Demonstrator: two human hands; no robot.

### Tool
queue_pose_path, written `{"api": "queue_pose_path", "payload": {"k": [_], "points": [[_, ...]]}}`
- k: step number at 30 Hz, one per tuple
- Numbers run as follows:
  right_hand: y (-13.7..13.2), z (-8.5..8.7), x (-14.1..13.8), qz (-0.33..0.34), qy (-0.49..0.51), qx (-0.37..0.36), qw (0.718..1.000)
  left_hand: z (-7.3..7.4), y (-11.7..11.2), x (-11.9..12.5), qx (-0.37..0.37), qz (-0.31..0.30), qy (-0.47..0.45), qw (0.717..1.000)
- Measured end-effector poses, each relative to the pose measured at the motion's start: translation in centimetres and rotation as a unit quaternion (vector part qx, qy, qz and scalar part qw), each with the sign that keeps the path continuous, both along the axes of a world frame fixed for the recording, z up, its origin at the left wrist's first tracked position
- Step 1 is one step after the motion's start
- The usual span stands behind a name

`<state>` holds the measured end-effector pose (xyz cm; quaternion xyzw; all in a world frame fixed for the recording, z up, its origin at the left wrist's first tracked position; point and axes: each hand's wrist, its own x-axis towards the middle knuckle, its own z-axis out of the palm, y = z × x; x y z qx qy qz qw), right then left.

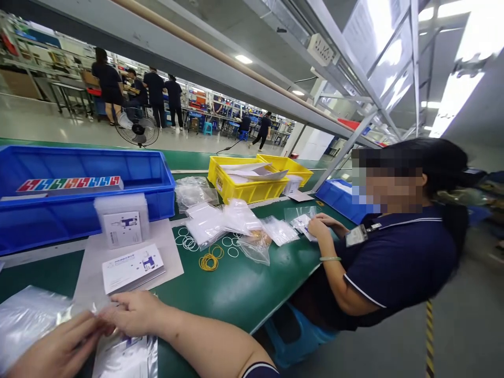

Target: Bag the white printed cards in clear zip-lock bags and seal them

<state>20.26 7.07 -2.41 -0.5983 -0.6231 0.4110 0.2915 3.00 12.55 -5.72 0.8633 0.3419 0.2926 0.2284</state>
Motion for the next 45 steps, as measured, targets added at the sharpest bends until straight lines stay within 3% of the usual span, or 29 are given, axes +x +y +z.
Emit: {"api": "queue_pose_path", "payload": {"k": [2, 4, 6, 9, 11, 13, 15, 20, 27, 32, 36, 39, 41, 43, 45], "points": [[-0.2, 0.2, -0.2, -0.002, -0.103, 0.051, 0.993, 0.9, -1.1, 1.2, -0.055, -0.054, -0.011, 0.997], [-0.4, 0.3, -0.3, 0.003, -0.181, 0.116, 0.977, 2.1, -1.8, 1.9, -0.133, -0.058, -0.015, 0.989], [-0.6, 0.3, -0.4, 0.022, -0.227, 0.173, 0.958, 3.3, -2.0, 2.2, -0.226, -0.005, -0.030, 0.974], [-0.6, 0.2, -0.4, 0.059, -0.269, 0.239, 0.931, 4.4, -1.9, 2.4, -0.363, 0.095, -0.098, 0.922], [-0.7, 0.3, -0.5, 0.072, -0.276, 0.267, 0.920, 4.7, -1.9, 2.6, -0.420, 0.119, -0.156, 0.886], [-0.8, 0.5, -0.6, 0.065, -0.254, 0.282, 0.923, 4.7, -2.0, 2.7, -0.437, 0.126, -0.194, 0.869], [-0.9, 0.8, -0.7, 0.045, -0.202, 0.280, 0.937, 4.7, -2.2, 2.9, -0.416, 0.132, -0.195, 0.879], [-0.9, 1.0, -0.6, -0.019, -0.102, 0.229, 0.968, 4.2, -2.8, 3.1, -0.324, 0.106, -0.122, 0.932], [-0.3, -0.3, -0.5, -0.073, -0.170, 0.235, 0.954, 4.5, -3.4, 3.4, -0.250, 0.088, -0.056, 0.963], [0.0, -0.3, -0.1, -0.124, -0.192, 0.278, 0.933, 4.9, -3.7, 3.7, -0.301, 0.083, -0.059, 0.948], [-0.5, 0.4, 0.0, -0.031, -0.172, 0.341, 0.924, 4.7, -3.1, 3.3, -0.399, 0.110, -0.126, 0.902], [-0.8, 0.6, 0.0, 0.034, -0.199, 0.336, 0.920, 5.0, -2.4, 2.6, -0.447, 0.120, -0.162, 0.872], [-0.8, 0.6, 0.2, 0.053, -0.195, 0.321, 0.925, 5.3, -2.2, 2.1, -0.385, 0.135, -0.166, 0.898], [-0.7, 0.8, 0.7, 0.062, -0.160, 0.298, 0.939, 5.7, -2.1, 1.6, -0.230, 0.130, -0.152, 0.952], [-0.6, 1.3, 1.3, 0.071, -0.114, 0.263, 0.955, 5.9, -2.2, 1.2, -0.079, 0.067, -0.105, 0.989]]}}
